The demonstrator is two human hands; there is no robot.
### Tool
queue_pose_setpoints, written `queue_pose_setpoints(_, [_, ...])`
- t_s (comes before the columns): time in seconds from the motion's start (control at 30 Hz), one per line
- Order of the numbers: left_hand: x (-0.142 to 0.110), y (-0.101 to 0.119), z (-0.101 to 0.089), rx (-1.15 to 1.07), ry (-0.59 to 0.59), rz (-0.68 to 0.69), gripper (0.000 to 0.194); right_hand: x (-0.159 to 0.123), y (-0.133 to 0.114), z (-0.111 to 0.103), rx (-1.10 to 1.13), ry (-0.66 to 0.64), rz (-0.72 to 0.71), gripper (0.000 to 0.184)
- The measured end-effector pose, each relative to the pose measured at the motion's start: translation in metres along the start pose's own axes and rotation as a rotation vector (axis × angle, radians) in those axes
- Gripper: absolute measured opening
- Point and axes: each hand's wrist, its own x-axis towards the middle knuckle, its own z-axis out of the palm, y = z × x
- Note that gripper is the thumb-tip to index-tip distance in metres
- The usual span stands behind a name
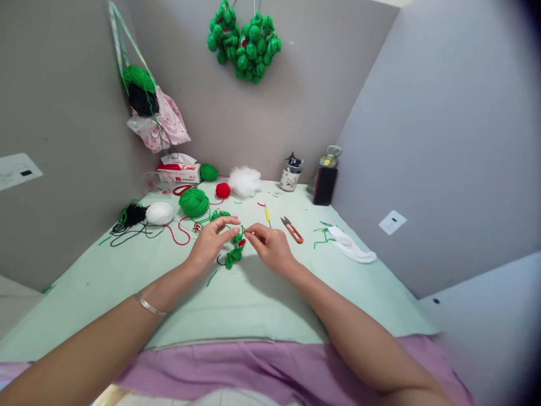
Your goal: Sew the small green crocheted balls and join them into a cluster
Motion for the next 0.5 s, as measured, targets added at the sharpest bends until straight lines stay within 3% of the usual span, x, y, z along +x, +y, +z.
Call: queue_pose_setpoints(0.5, [-0.0035, 0.0077, 0.0044, -0.035, -0.016, -0.078, 0.026, 0.0001, -0.0002, 0.0013, -0.032, -0.025, -0.014, 0.019])
